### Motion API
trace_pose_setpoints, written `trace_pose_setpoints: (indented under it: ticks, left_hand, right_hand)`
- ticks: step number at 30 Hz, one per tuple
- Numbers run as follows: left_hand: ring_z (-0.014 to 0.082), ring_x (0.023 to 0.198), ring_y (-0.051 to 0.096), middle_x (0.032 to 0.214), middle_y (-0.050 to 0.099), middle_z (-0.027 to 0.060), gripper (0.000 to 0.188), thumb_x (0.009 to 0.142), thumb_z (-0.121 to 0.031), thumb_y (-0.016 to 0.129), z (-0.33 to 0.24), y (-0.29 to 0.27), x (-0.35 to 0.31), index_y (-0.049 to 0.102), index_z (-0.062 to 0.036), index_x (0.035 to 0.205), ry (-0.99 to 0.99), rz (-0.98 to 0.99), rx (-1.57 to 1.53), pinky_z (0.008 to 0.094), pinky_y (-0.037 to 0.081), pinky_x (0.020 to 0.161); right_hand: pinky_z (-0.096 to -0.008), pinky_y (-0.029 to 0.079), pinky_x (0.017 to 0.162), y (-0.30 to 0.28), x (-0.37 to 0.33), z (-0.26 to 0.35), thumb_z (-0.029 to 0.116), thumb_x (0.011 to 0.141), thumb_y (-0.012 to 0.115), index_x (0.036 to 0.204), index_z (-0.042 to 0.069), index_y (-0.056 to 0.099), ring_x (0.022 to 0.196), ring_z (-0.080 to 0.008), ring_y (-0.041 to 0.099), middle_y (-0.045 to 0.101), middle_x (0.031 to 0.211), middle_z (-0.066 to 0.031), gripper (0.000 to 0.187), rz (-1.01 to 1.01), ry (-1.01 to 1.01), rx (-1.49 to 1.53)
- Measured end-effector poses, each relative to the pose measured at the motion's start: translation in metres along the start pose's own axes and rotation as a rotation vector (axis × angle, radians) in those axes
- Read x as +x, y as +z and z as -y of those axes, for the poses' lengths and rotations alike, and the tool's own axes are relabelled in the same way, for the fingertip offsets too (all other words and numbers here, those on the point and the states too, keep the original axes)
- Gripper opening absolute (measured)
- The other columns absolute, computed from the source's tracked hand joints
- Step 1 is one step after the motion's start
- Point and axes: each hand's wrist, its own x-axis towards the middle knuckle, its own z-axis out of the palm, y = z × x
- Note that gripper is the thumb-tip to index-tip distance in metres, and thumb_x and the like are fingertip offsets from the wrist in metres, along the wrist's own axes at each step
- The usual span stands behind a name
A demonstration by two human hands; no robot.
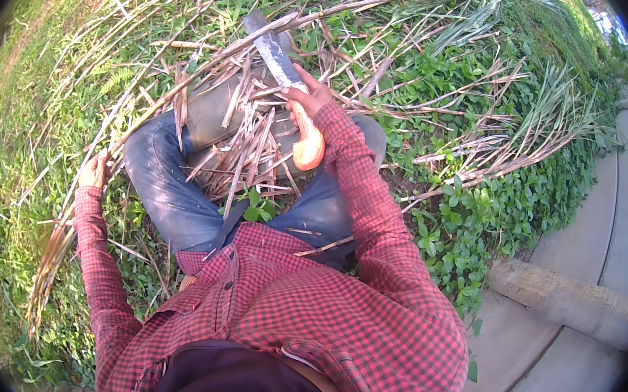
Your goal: The person sits on the ground and uses a machete to split long, thin sticks into smaller pieces. They hold a stick in their left hand and repeatedly strike it with the machete in their right hand, creating a pile of wood chips and debris.
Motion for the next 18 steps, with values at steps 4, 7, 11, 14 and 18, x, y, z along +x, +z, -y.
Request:
trace_pose_setpoints:
  ticks: [4, 7, 11, 14, 18]
  left_hand:
    - [0.0171, 0.067, 0.058, 0.074, 0.063, 0.0096, 0.038, 0.085, -0.039, 0.050, 0.025, 0.022, 0.018, 0.061, -0.0035, 0.095, 0.331, -0.330, 0.297, 0.0289, 0.044, 0.063]
    - [0.0241, 0.085, 0.062, 0.089, 0.064, 0.0155, 0.039, 0.084, -0.035, 0.053, 0.008, 0.022, 0.008, 0.060, -0.0009, 0.100, 0.315, -0.330, 0.316, 0.0306, 0.047, 0.075]
    - [0.0275, 0.084, 0.062, 0.089, 0.063, 0.0168, 0.039, 0.083, -0.033, 0.054, 0.016, 0.012, -0.016, 0.058, -0.0012, 0.105, 0.291, -0.315, 0.340, 0.0332, 0.047, 0.075]
    - [0.0311, 0.084, 0.061, 0.090, 0.062, 0.0184, 0.040, 0.083, -0.034, 0.052, 0.098, -0.002, -0.023, 0.057, -0.0033, 0.108, 0.273, -0.332, 0.536, 0.0371, 0.047, 0.074]
    - [0.0344, 0.087, 0.059, 0.095, 0.061, 0.0189, 0.046, 0.083, -0.045, 0.046, 0.153, -0.031, -0.049, 0.057, -0.0085, 0.110, 0.207, -0.347, 0.491, 0.0409, 0.046, 0.074]
  right_hand:
    - [-0.0285, 0.044, 0.036, 0.025, 0.006, -0.024, 0.008, 0.076, 0.060, 0.137, 0.016, 0.020, 0.041, -0.0139, 0.049, 0.055, 0.064, -0.0066, 0.074, -0.215, -0.119, 0.062]
    - [-0.0262, 0.045, 0.077, 0.061, -0.017, -0.037, 0.017, 0.076, 0.065, 0.135, 0.014, 0.029, 0.088, -0.0139, 0.055, 0.056, 0.108, -0.0088, 0.069, 0.169, -0.166, -0.274]
    - [-0.0301, 0.029, 0.098, 0.098, -0.036, -0.036, 0.023, 0.076, 0.066, 0.133, 0.015, 0.033, 0.114, -0.0187, 0.042, 0.049, 0.122, -0.0127, 0.066, 0.389, -0.239, -0.392]
    - [-0.0323, 0.043, 0.085, 0.060, -0.022, -0.029, 0.019, 0.077, 0.064, 0.134, 0.016, 0.031, 0.100, -0.0194, 0.052, 0.054, 0.113, -0.0126, 0.066, 0.186, -0.375, -0.522]
    - [-0.0281, 0.046, 0.039, -0.040, 0.013, 0.007, 0.010, 0.074, 0.064, 0.136, 0.017, 0.024, 0.048, -0.0156, 0.054, 0.057, 0.067, -0.0085, 0.074, -0.156, -0.147, -0.097]
